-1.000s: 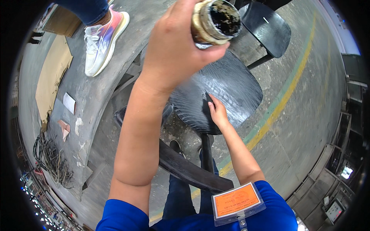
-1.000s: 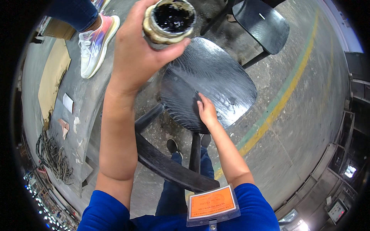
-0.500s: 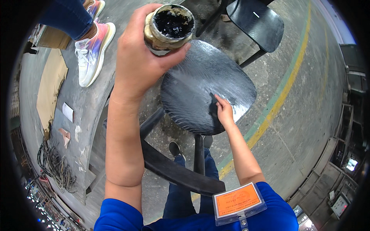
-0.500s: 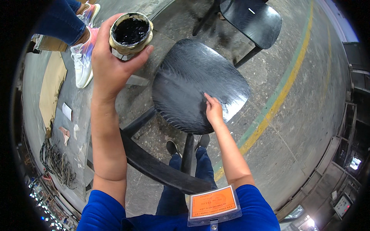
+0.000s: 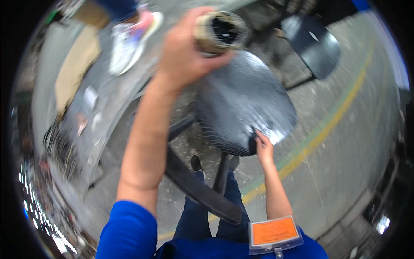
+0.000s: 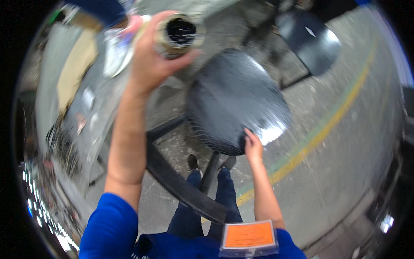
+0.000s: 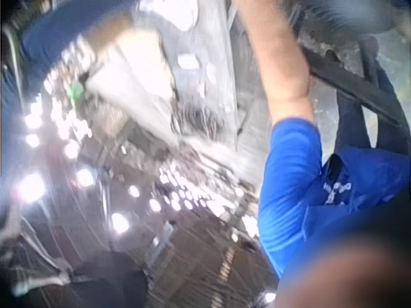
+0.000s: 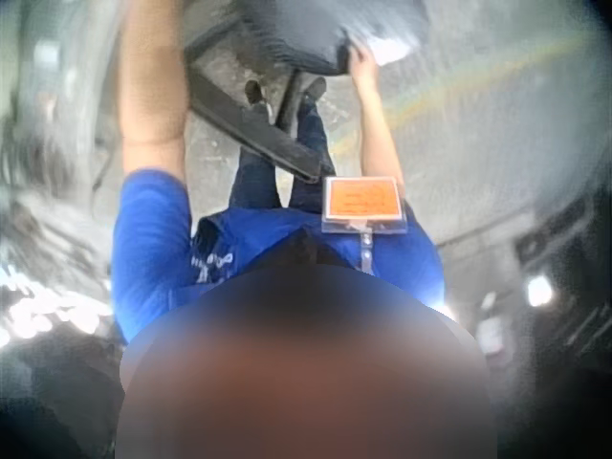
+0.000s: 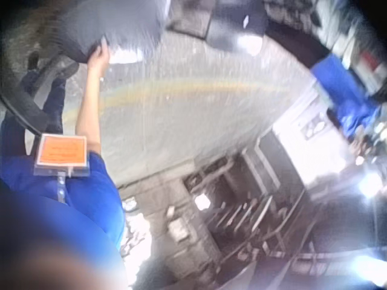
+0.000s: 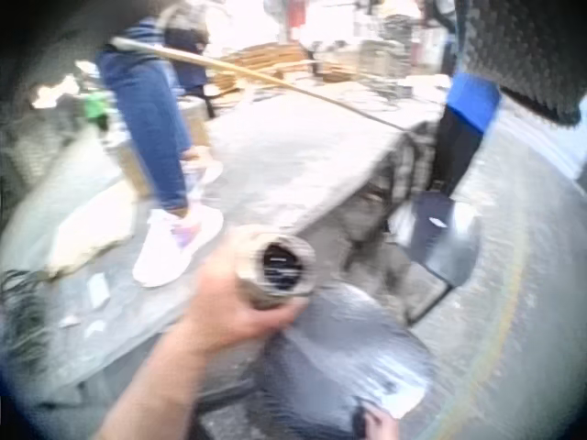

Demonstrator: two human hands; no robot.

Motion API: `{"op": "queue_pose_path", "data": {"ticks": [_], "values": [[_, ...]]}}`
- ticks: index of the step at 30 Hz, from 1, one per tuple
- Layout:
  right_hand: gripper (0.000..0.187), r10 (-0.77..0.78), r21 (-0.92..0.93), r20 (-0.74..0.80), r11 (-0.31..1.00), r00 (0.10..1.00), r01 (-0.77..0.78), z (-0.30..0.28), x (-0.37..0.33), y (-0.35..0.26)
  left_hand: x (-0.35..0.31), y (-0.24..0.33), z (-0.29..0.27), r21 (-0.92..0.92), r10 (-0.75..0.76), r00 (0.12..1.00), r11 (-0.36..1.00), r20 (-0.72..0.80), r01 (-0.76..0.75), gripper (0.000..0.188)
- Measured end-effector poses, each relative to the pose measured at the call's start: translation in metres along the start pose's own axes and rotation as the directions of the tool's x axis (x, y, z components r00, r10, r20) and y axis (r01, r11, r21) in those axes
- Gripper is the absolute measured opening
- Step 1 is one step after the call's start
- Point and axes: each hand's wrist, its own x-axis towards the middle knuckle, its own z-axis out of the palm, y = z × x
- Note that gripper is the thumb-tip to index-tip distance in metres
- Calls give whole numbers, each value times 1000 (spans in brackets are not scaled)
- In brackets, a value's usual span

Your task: The person applies a dark finish to the seats of several black chairs using a small tool. They repeatedly dip the tool into a jar and spread the substance across the chair surfaces, moving between chairs as needed.

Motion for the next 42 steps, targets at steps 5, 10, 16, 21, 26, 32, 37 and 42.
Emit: {"op": "queue_pose_path", "data": {"ticks": [5,10,16,21,26,32,37,42], "values": [[41,-33,145,158,989,987,10,-20,-40,18,1,-2,-11,-27,-60,994,998,-93,58,76],[42,114,10,299,992,947,-123,-62,-55,68,-30,26,-44,-4,-64,975,998,-211,64,74],[39,120,13,344,991,931,-133,-81,-80,97,-154,104,-64,119,-445,896,889,-5,442,78],[38,68,-76,330,996,941,-46,-75,-158,75,-185,128,-47,361,-468,880,836,76,414,67],[34,151,-130,339,985,929,-113,-85,-186,50,-185,133,-30,454,-488,873,777,-4,436,70],[34,199,-79,168,979,965,-188,-78,-209,36,-194,116,-30,468,-484,874,785,55,405,72],[36,243,-67,32,968,969,-241,-77,-238,32,-197,108,-33,548,-513,850,748,119,375,72],[37,302,-31,-101,951,948,-307,-81,-273,22,-199,98,-34,524,-410,899,805,152,278,71]]}}
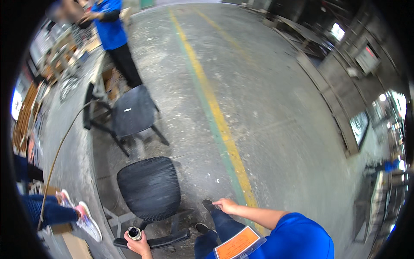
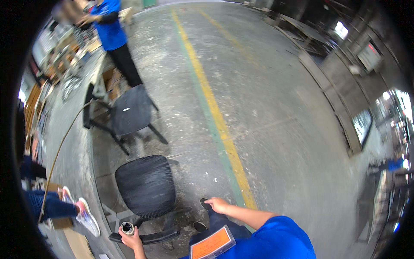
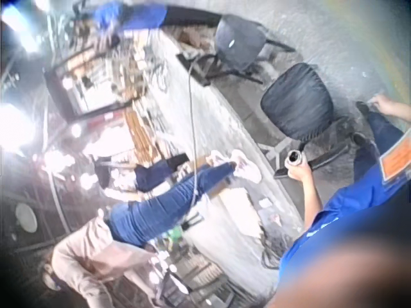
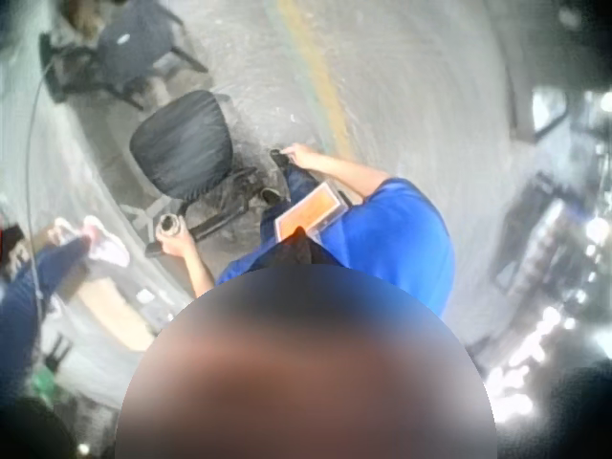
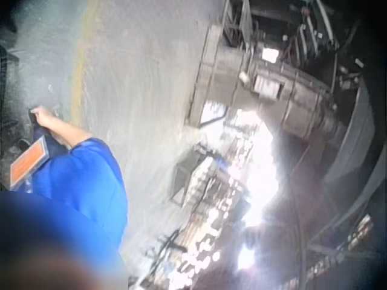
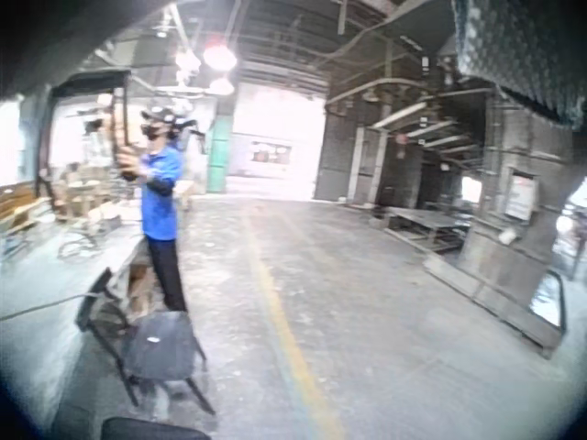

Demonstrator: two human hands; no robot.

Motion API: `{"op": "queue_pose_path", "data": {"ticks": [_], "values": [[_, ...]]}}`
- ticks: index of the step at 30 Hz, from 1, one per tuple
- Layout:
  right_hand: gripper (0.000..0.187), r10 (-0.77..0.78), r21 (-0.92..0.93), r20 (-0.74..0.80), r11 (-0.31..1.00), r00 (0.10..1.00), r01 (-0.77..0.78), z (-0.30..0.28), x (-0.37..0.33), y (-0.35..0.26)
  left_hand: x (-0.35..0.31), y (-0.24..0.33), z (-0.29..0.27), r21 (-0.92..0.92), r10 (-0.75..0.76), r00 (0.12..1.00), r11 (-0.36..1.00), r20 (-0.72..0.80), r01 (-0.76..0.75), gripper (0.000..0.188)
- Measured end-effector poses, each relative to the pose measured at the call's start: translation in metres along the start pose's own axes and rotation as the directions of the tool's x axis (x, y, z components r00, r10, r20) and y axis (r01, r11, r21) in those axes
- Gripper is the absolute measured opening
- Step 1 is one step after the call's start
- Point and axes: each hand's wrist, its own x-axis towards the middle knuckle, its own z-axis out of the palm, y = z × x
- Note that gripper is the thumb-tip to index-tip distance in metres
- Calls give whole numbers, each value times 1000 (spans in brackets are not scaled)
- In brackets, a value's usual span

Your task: The person applies a dark finish to the seats of several black chairs using a small tool. They repeatedly dip the tool into a jar and spread the substance across the chair surfaces, moving between chairs as needed.

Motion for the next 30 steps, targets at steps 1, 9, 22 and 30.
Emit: {"op": "queue_pose_path", "data": {"ticks": [1,9,22,30], "values": [[37,26,10,-20,1000,999,-26,-2,-7,-1,1,-2,0,27,-6,1000,1000,26,5,70],[35,91,26,-250,996,964,-88,-31,-95,-9,7,12,-5,145,-122,991,983,58,113,78],[38,155,73,-68,986,986,-150,-92,-144,39,7,17,-6,33,-152,983,988,105,150,70],[38,205,-25,11,979,979,-204,-238,-85,116,-34,79,15,75,-630,775,776,46,626,76]]}}
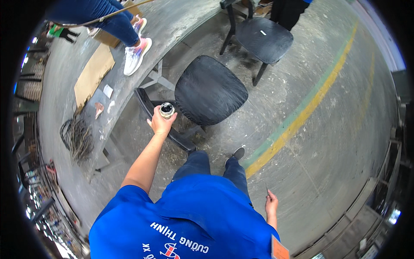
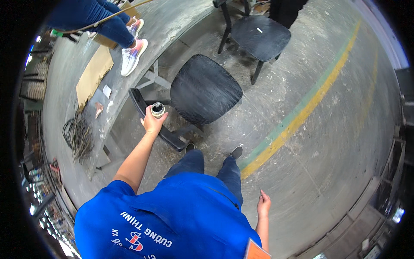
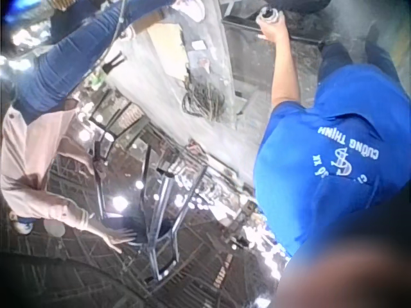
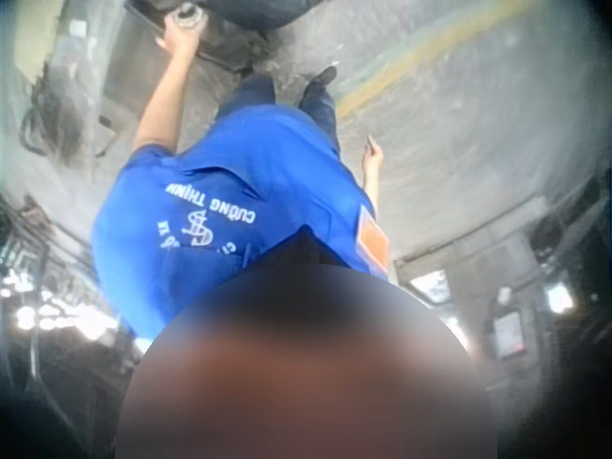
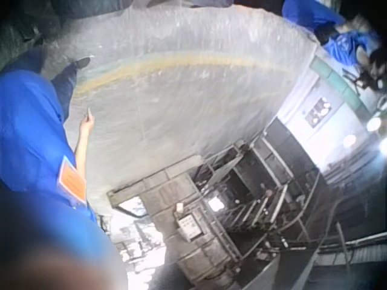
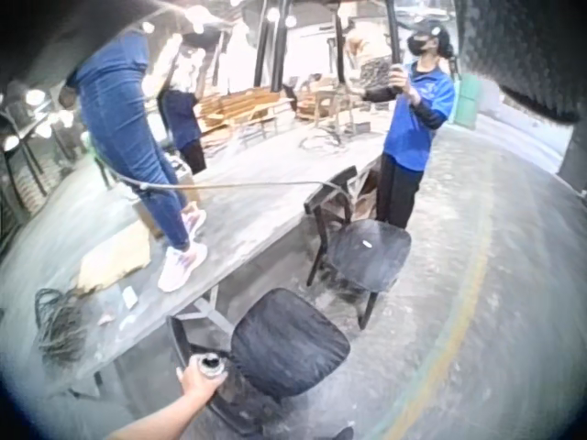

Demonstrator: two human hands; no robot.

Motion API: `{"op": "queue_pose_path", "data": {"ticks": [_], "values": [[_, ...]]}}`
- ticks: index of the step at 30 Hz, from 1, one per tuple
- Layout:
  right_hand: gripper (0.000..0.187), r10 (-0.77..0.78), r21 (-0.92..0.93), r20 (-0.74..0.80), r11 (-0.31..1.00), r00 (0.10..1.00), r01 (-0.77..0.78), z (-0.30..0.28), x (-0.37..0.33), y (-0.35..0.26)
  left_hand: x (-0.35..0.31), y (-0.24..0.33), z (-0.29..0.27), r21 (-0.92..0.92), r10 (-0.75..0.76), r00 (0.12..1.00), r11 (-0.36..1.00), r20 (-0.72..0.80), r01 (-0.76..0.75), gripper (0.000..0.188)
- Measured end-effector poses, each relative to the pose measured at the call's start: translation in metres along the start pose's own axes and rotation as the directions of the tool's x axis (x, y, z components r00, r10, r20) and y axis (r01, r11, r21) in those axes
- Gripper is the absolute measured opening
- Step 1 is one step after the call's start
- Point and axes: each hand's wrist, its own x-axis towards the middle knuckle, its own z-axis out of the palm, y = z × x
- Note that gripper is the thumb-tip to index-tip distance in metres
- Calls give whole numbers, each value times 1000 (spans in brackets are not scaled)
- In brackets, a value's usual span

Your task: The person applies a dark finish to the seats of several black chairs using a small tool. They repeatedly dip the tool into a jar and spread the substance across the chair surfaces, moving between chairs as needed.

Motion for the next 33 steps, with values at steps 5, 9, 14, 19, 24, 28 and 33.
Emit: {"op": "queue_pose_path", "data": {"ticks": [5,9,14,19,24,28,33], "values": [[35,-136,-214,100,964,986,155,-79,97,-21,-8,4,4,-9,20,993,1000,-119,-22,71],[34,-266,-225,197,924,944,308,-94,196,-105,-8,7,2,-2,-12,991,1000,-132,12,68],[36,-459,-144,332,839,824,525,-69,280,-213,-10,16,-1,30,-26,986,999,-164,31,66],[37,-486,-111,494,787,721,607,-53,314,-270,-11,17,0,69,-47,991,996,-123,56,70],[36,-388,-236,547,779,741,582,-59,356,-293,-24,27,2,63,-102,977,991,-188,116,74],[35,-385,-197,659,740,646,643,-64,402,-310,-66,59,19,-46,-290,927,957,-239,287,74],[35,-413,-128,764,656,495,744,-45,475,-350,-83,70,33,-118,-340,859,940,-383,319,72]]}}
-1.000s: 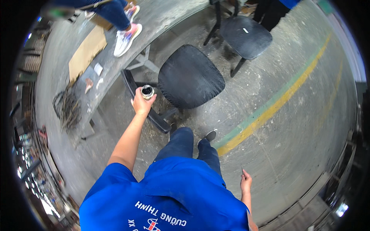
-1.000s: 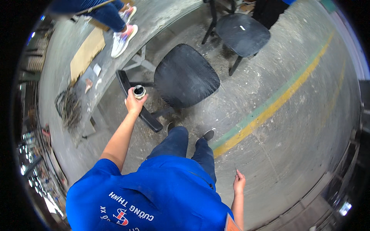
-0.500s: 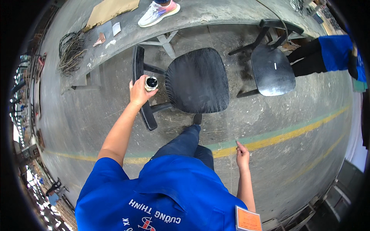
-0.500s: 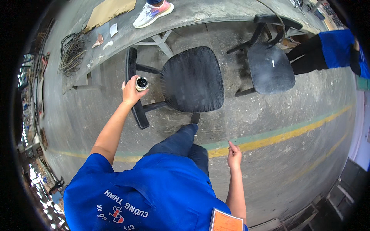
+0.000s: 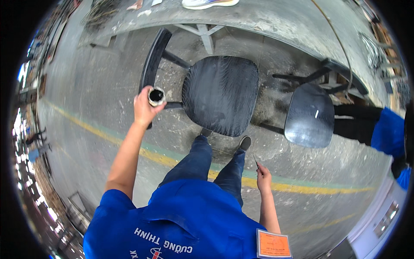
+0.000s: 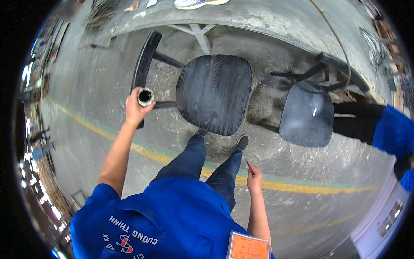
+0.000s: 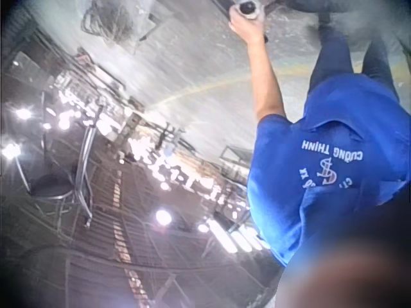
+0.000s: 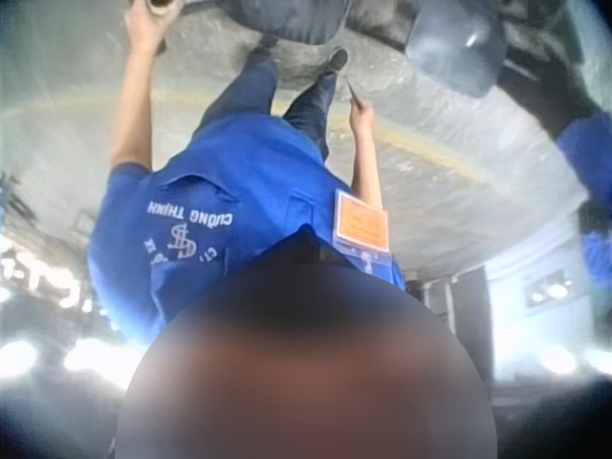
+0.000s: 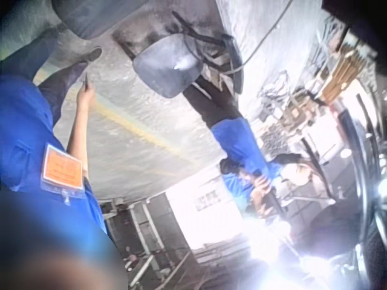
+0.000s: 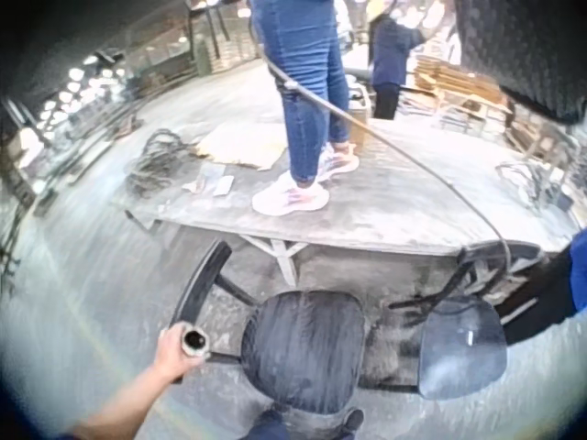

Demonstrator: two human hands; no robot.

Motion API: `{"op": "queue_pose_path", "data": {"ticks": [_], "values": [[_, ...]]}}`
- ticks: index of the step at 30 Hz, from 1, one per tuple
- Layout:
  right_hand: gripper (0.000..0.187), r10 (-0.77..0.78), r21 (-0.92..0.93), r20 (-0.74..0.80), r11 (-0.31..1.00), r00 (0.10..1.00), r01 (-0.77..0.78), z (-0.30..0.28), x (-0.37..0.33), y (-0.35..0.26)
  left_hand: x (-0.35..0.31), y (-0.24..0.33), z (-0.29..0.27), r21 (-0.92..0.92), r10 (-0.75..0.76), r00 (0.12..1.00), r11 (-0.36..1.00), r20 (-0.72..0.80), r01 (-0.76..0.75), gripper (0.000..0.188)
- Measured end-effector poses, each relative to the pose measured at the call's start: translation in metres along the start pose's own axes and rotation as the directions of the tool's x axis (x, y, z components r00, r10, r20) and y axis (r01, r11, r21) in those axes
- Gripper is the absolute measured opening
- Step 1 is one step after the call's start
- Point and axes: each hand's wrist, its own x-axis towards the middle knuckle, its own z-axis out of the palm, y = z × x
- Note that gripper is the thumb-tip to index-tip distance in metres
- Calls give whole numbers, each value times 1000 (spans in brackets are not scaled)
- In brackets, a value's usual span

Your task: The person applies a dark finish to the seats of several black chairs using a small tool. They repeatedly dip the tool into a jar and spread the substance across the chair surfaces, moving between chairs as needed.

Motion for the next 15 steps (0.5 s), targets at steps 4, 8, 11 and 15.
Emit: {"op": "queue_pose_path", "data": {"ticks": [4,8,11,15], "values": [[36,-110,-80,150,989,982,123,-39,52,22,5,0,5,70,-6,993,997,-116,14,70],[36,-121,-48,220,990,968,134,-70,79,38,2,4,7,54,-78,984,995,-159,87,69],[37,-94,-72,281,990,955,119,-80,94,44,3,5,6,91,-84,981,991,-175,101,69],[36,15,15,326,1000,945,-22,-75,113,47,3,7,7,90,-134,971,984,-197,154,68]]}}
